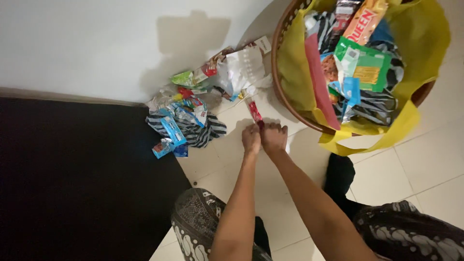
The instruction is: Gather small pieces of trash and snack wrappers from the floor and place them into a yellow basket.
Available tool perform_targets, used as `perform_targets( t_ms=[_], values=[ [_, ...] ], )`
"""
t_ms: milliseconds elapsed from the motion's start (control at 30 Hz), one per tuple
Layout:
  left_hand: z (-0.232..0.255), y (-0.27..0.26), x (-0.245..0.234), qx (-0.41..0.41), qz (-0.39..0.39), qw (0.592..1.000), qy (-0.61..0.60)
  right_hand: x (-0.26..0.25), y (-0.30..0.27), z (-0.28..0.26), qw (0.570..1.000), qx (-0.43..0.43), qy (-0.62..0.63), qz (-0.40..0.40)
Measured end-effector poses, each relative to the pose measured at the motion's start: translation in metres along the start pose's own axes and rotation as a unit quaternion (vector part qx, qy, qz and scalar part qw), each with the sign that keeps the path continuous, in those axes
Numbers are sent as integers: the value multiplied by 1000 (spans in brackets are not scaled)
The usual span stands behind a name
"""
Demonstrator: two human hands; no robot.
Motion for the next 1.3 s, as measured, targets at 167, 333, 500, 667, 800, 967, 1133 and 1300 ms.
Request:
perform_targets(
  t_ms=[167, 333, 500, 667, 800, 967, 1133, 1300],
  values=[
    [83, -42, -11, -59, 24, 998, 14, -22, -25, 2, 1000, 1, 8, -2],
    [121, -59, -20, -31, 29, 994, -98, -124, -53, 1, 989, 28, 54, 134],
    [234, -104, -58, 57, 53, 985, -155, -263, -89, -2, 960, -16, 149, 238],
    [368, -175, -39, 70, -57, 969, -229, -387, -129, 36, 944, -61, 144, 291],
    [449, -207, 3, 162, -124, 942, -268, -444, -128, 83, 950, -68, 22, 305],
    [494, -207, 35, 355, -81, 926, -102, -437, -83, 140, 943, -52, -45, 324],
    [506, -214, 57, 455, -98, 880, 91, -410, -52, 133, 951, -95, -59, 290],
    [482, -213, 10, 417, -57, 907, -11, -458, -88, 122, 947, -95, 33, 304]
  ],
)
Point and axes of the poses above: each hand's wrist, its own y-axis towards the middle knuckle, its own x-axis out of the palm, z = x × y, the point moved 10 cm from there along y, towards the middle knuckle, and after that the axes turned 10 degrees about -y, right-handed, at the moved point
